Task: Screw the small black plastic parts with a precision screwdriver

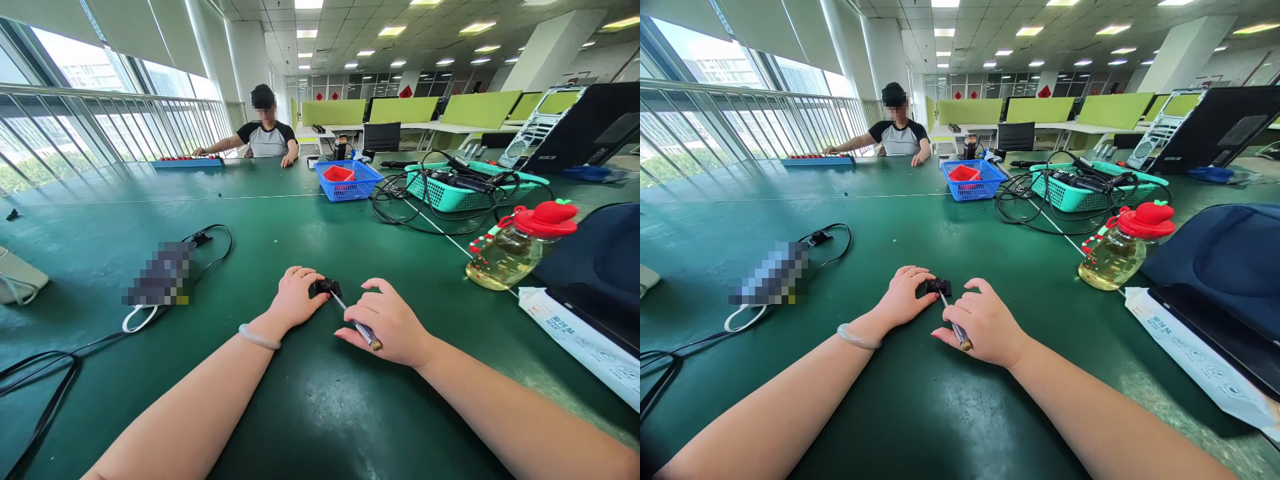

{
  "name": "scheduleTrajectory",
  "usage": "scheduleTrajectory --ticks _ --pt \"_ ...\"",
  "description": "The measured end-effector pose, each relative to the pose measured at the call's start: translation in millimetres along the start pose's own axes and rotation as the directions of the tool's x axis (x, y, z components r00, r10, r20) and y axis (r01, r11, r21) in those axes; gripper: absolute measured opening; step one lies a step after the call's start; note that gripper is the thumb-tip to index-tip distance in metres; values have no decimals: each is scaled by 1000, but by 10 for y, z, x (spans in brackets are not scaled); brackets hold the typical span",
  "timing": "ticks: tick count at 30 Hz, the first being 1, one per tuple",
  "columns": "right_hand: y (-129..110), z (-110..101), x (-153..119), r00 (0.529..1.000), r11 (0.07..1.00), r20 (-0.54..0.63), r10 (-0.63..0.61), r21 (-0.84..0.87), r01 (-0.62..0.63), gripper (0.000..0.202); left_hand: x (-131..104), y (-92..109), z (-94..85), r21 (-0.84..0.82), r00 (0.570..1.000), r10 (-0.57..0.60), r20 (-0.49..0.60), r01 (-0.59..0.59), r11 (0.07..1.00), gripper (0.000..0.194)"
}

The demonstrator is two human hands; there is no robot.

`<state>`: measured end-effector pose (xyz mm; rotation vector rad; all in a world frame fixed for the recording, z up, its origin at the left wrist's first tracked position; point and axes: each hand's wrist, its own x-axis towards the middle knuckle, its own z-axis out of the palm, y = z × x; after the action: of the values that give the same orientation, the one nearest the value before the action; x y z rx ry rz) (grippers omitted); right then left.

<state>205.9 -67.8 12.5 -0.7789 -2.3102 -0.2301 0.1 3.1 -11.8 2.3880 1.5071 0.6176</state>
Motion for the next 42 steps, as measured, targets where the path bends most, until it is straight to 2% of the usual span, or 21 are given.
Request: scheduleTrajectory --ticks 4,8,27,42 --pt "-13 20 0 999 1000 41 12 -24 -11 23 -7 6 3 16 1000 -2 4 2 1000 35" --pt "1 27 5 997 999 79 -3 -43 7 32 -8 7 2 20 1000 -3 9 3 1000 36" --pt "20 29 -4 997 998 71 -6 -58 10 38 1 -4 6 2 1000 25 14 -25 1000 32" --pt "19 41 -1 1000 999 19 -10 -38 11 43 6 -11 3 11 999 33 12 -33 999 32"
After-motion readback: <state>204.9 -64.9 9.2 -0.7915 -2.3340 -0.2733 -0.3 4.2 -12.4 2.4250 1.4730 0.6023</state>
